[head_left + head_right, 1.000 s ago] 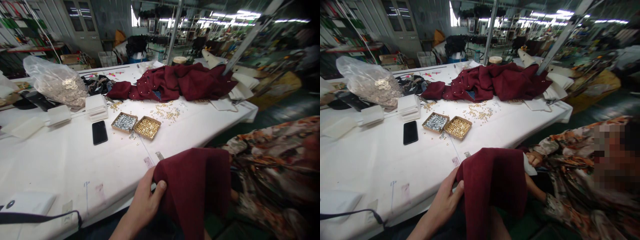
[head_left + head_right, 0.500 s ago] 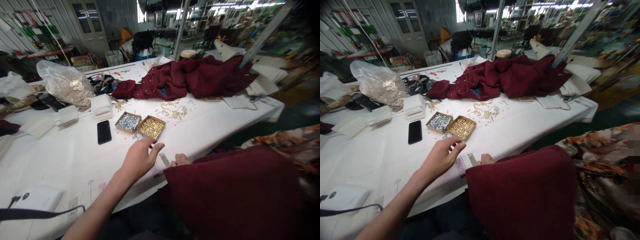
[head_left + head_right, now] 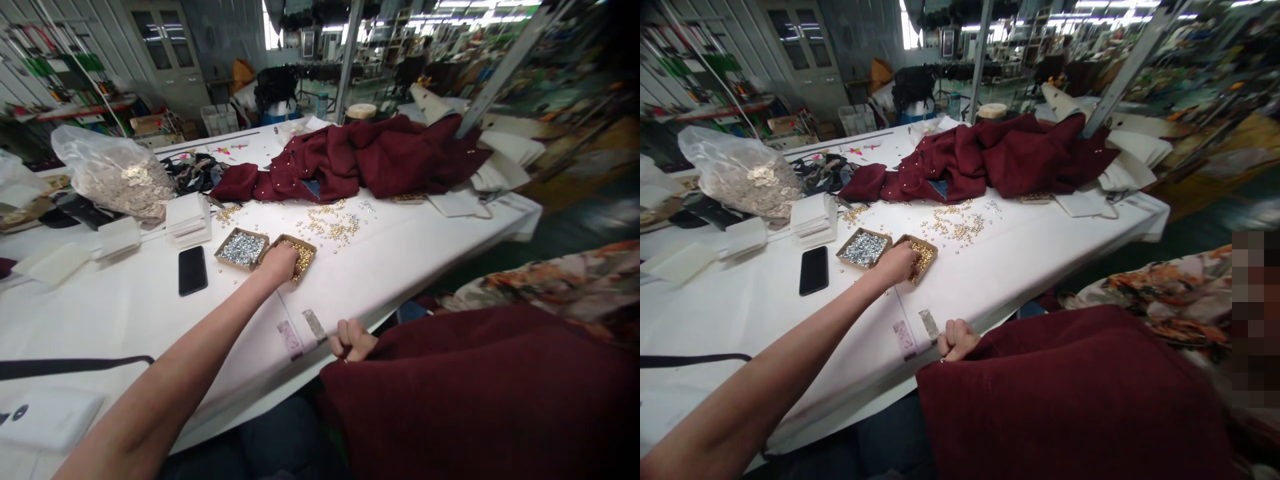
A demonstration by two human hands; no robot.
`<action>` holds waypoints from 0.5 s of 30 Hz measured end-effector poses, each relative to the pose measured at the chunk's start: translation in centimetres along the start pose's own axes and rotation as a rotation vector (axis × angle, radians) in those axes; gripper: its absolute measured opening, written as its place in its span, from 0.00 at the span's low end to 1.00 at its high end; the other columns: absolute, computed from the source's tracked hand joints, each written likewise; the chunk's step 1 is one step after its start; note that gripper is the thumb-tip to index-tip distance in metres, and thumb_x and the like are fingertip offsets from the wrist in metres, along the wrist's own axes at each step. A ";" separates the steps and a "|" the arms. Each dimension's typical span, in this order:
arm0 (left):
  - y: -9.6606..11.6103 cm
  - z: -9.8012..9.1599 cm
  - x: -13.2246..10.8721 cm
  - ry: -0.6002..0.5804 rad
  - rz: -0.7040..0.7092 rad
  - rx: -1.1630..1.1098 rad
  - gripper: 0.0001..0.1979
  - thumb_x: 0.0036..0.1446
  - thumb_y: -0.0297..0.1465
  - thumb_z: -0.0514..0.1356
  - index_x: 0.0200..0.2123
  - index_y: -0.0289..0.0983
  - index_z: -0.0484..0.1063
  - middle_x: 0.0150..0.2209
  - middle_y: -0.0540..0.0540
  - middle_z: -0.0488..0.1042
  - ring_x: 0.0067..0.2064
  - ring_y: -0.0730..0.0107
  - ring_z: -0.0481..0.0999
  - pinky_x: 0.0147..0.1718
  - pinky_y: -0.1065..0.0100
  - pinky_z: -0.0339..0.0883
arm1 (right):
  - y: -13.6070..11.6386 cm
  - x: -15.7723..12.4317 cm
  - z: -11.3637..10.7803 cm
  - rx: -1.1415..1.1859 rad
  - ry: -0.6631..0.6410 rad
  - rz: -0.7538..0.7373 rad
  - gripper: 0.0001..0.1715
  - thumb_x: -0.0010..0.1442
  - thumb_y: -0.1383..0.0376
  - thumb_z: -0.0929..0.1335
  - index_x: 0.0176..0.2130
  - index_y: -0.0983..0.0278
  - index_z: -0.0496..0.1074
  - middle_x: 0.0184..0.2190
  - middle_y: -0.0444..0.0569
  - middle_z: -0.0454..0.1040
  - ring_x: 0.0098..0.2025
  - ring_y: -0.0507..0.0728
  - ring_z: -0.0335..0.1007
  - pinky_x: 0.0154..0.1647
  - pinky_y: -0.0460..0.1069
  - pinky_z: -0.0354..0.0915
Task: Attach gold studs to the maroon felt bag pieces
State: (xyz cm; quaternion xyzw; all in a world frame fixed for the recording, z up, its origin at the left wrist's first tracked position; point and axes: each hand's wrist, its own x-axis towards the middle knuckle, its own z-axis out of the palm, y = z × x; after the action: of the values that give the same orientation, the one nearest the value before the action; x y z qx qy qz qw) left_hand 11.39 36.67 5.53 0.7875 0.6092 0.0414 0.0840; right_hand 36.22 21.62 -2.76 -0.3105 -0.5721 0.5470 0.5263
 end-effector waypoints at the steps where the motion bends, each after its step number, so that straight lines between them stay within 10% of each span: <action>1: -0.3 0.3 0.1 0.002 -0.004 0.016 0.07 0.64 0.29 0.68 0.43 0.34 0.85 0.50 0.33 0.81 0.49 0.53 0.83 0.50 0.58 0.77 | 0.9 0.4 -0.3 0.075 -0.065 -0.048 0.45 0.61 0.26 0.71 0.17 0.56 0.67 0.22 0.44 0.49 0.25 0.55 0.56 0.22 0.50 0.58; 9: -1.0 0.6 1.2 0.063 0.104 0.124 0.14 0.65 0.18 0.58 0.39 0.30 0.85 0.43 0.31 0.84 0.51 0.50 0.83 0.54 0.55 0.75 | 4.4 2.4 -1.1 0.329 -0.331 -0.255 0.15 0.54 0.49 0.83 0.26 0.47 0.79 0.20 0.46 0.52 0.22 0.56 0.54 0.14 0.48 0.58; 15: -1.0 0.2 1.0 0.194 0.101 0.012 0.16 0.67 0.16 0.54 0.44 0.29 0.83 0.42 0.31 0.84 0.44 0.55 0.83 0.48 0.57 0.75 | 4.8 2.1 -1.5 0.378 -0.380 -0.362 0.15 0.62 0.41 0.77 0.33 0.45 0.82 0.23 0.48 0.54 0.24 0.57 0.55 0.14 0.49 0.58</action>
State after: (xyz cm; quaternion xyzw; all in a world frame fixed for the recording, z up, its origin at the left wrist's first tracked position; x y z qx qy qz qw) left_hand 10.70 37.86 5.16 0.8099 0.5742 0.1182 0.0178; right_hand 36.07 25.06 -7.02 0.0071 -0.5942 0.5894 0.5473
